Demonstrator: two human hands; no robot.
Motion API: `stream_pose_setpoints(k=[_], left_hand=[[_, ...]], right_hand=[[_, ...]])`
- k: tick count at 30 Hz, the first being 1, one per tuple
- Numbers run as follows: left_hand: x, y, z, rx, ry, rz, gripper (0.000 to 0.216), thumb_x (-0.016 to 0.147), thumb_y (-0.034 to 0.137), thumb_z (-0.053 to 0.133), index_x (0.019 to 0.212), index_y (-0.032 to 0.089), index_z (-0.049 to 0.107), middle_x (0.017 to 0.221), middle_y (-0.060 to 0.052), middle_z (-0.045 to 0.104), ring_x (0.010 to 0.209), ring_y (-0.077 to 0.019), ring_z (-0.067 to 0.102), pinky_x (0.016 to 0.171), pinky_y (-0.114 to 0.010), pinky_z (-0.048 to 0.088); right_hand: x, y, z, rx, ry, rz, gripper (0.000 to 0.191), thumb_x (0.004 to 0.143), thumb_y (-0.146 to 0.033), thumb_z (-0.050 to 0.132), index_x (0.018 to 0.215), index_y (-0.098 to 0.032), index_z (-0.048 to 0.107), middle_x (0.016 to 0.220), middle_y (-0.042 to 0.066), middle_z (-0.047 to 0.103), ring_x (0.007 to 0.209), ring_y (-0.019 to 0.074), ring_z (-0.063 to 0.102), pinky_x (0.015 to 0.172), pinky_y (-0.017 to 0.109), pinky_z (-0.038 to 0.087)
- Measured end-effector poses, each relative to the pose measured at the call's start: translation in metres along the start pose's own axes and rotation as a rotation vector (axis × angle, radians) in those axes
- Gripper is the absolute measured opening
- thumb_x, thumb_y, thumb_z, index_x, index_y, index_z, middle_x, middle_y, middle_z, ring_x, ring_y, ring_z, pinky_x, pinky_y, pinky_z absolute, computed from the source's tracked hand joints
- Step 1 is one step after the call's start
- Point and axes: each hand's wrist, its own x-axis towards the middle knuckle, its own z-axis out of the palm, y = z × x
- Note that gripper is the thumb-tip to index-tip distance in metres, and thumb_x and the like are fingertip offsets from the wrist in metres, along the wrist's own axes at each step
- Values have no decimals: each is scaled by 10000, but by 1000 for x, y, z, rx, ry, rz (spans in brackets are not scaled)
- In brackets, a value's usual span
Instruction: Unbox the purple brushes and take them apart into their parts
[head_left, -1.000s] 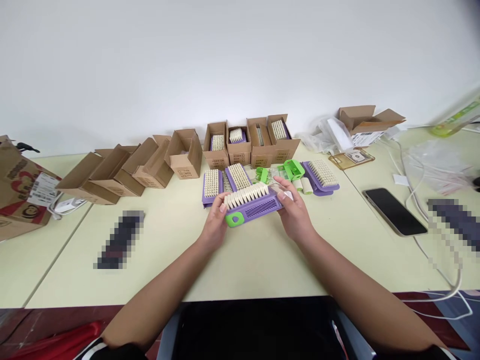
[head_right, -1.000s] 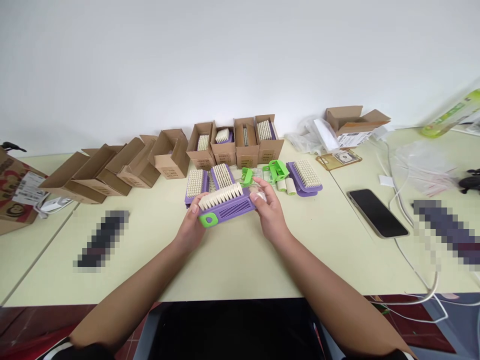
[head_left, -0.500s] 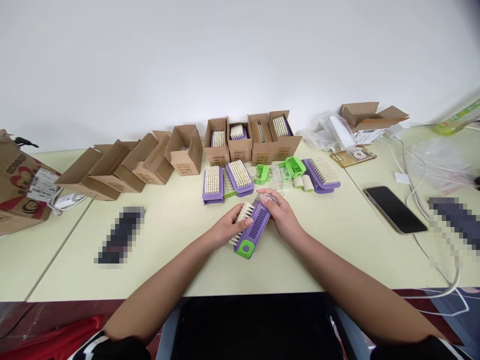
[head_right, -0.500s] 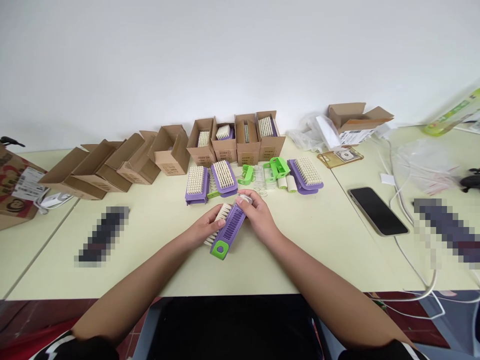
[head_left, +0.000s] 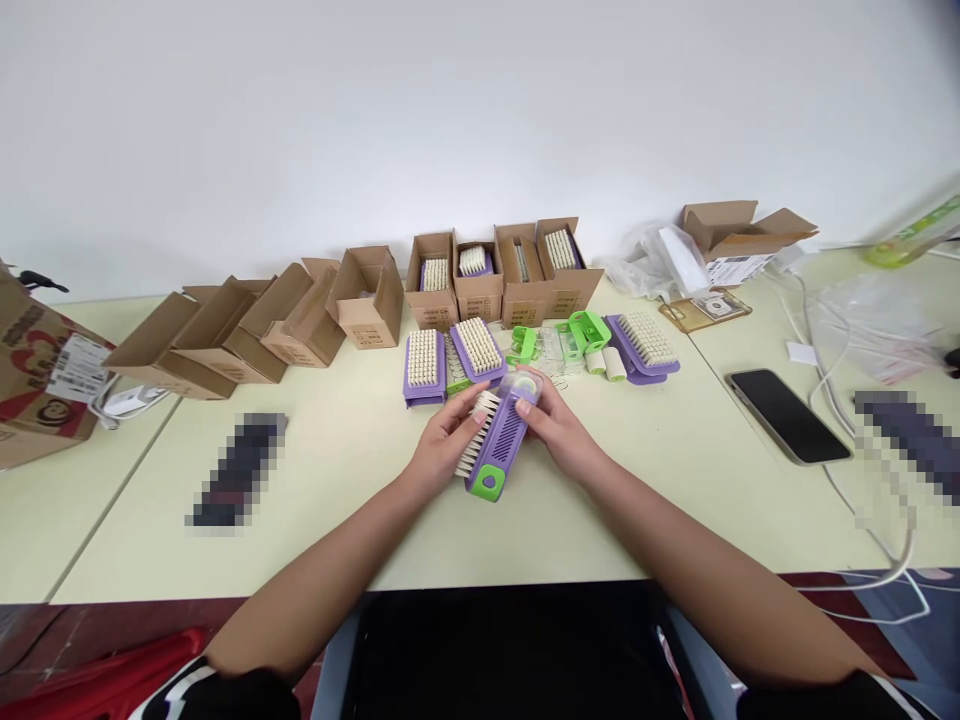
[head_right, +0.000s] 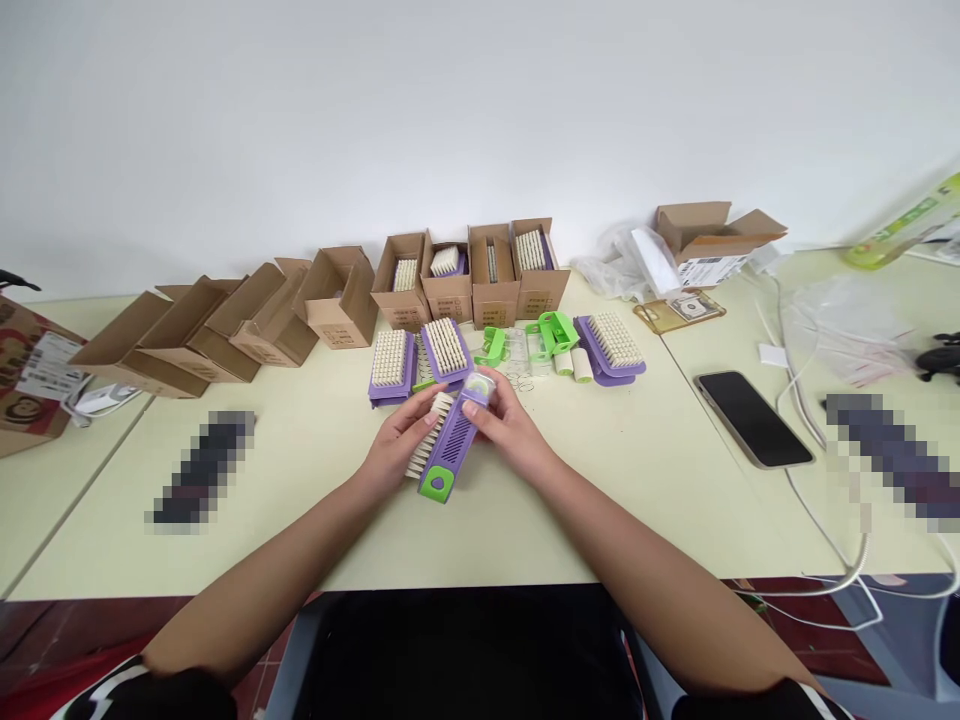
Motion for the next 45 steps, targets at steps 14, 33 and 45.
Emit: stream_pose_setpoints(k=[14,33,45], left_hand=[[-10,7,1,361,146,525,537,1155,606,406,1549,301,608,1675,-122,509,1600,-335,452,1303,-567,426],[-14,8,2,530,-233,644,707,1092,451,651,1750,335,422,1821,-108,403,1710,-378,335,1402,-632,277],[-13,5,-4,621,-113,710,930,957,472,846,1754,364,379,1720,-169,461,1620,-414,430,1332,-657,375]], right_hand=[[-13,0,17,69,-221,177,688,853,-471,943,1452,-324,637,1196,40,784,972,233,762,702,316,642],[5,-13,1,278,229,-37,481,926,-599,804,1285,-285,740,1325,46,815,1196,302,767,965,425,643],[5,-13,1,340,261,120,418,935,-644,731,1147,-285,751,1046,30,849,1022,311,801,885,452,668]])
